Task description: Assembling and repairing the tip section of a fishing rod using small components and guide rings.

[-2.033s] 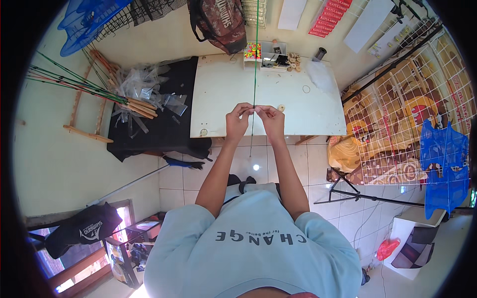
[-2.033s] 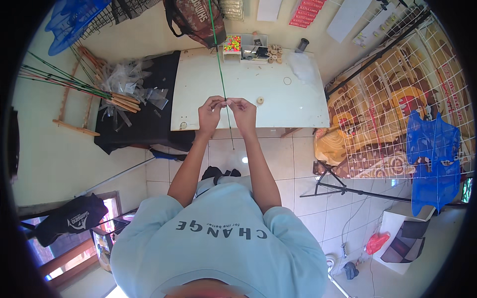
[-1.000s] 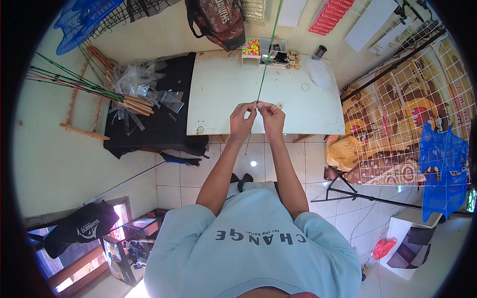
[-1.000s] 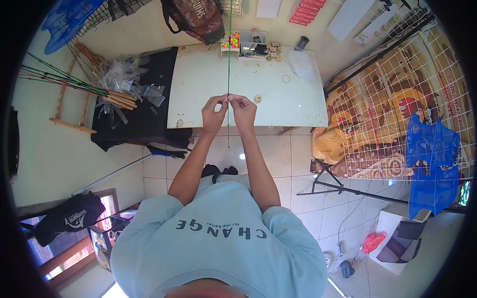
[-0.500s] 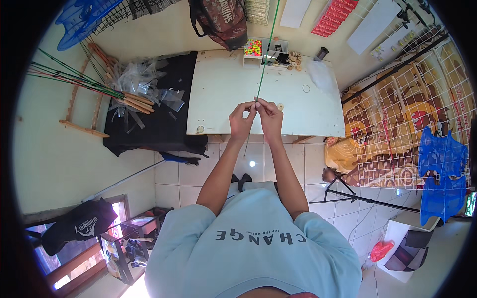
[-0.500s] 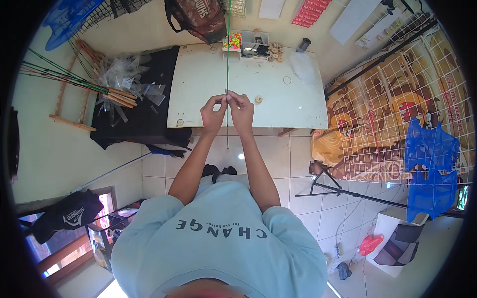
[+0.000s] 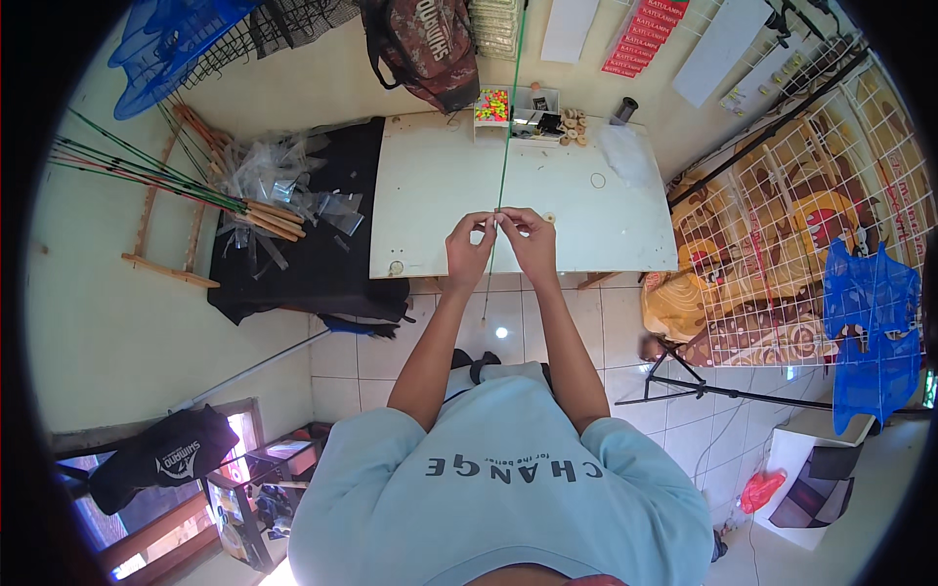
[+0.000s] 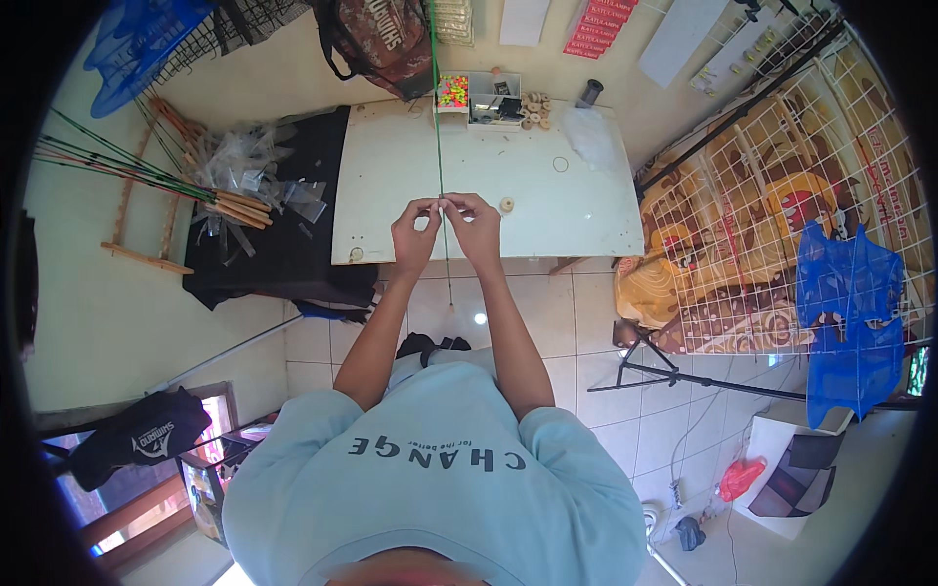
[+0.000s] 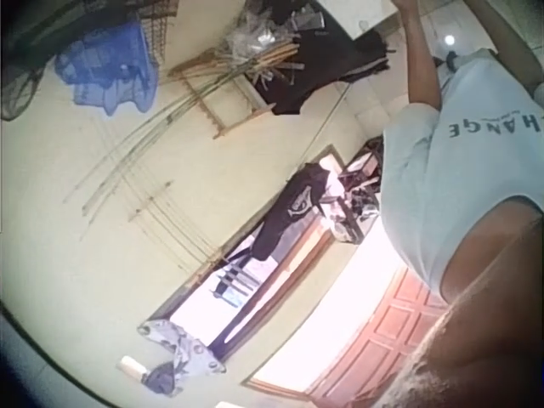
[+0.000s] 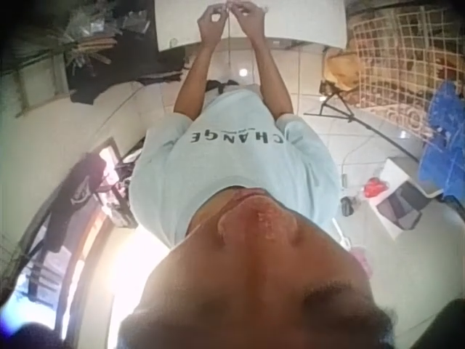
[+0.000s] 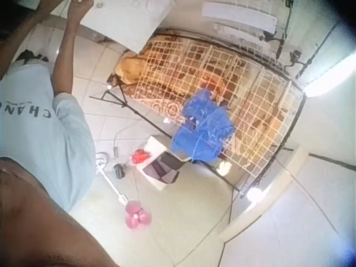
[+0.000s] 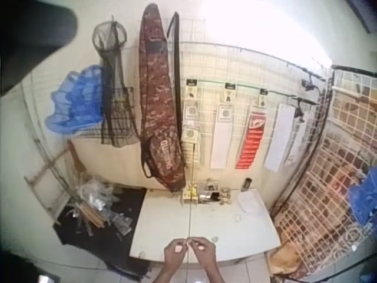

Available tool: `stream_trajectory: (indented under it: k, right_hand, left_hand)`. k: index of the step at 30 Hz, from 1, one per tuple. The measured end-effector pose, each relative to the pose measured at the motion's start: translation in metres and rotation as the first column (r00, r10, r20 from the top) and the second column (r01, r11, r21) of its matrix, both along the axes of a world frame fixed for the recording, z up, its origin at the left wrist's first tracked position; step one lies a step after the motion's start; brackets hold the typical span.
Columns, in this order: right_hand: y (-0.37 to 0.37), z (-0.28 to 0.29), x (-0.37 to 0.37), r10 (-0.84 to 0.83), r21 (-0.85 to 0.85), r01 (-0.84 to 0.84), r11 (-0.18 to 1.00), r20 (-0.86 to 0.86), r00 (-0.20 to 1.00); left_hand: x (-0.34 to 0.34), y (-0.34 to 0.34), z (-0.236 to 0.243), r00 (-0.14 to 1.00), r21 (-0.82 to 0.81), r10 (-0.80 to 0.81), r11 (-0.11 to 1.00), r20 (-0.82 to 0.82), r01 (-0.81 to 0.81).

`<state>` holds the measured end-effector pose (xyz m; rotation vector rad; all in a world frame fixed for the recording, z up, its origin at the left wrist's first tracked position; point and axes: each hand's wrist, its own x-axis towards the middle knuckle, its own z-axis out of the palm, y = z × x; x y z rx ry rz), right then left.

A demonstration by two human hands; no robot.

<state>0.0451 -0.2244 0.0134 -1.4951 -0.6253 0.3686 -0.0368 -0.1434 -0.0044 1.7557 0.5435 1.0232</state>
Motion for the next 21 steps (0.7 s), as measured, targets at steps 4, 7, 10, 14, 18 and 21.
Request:
stream_trajectory:
  k: [4,7,10,14,18,21]
  right_hand:
    - [-0.003,0.006,0.0,0.009,-0.055,-0.008,0.998,0.013,1.0]
    - [-0.004,0.004,0.001,0.035,-0.081,-0.035,0.996,0.001,0.999]
    - [-0.004,0.001,0.0,0.063,-0.089,-0.063,0.994,-0.007,0.998]
    - [-0.006,0.0,0.001,0.082,-0.13,-0.082,0.988,0.0,0.997]
    - [-0.004,-0.004,0.002,0.079,-0.145,-0.075,0.987,0.025,0.997]
    - [-0.003,-0.008,0.001,0.067,-0.15,-0.057,0.987,0.059,0.996]
  left_hand:
    - [-0.001,0.002,0.003,1.0,-0.005,0.001,1.0,-0.001,-0.001]
    - [-0.001,0.005,0.004,1.0,0.016,-0.008,1.0,-0.006,0.008]
    - [-0.001,0.008,0.002,0.999,0.019,-0.022,1.0,0.035,0.021]
    - [-0.004,0.007,0.009,0.998,-0.003,-0.055,0.998,-0.007,0.055]
    - [-0.006,0.007,0.01,0.997,0.018,-0.07,0.997,0.025,0.07]
    - [-0.005,0.009,0.01,0.993,0.001,-0.105,0.994,0.059,0.105]
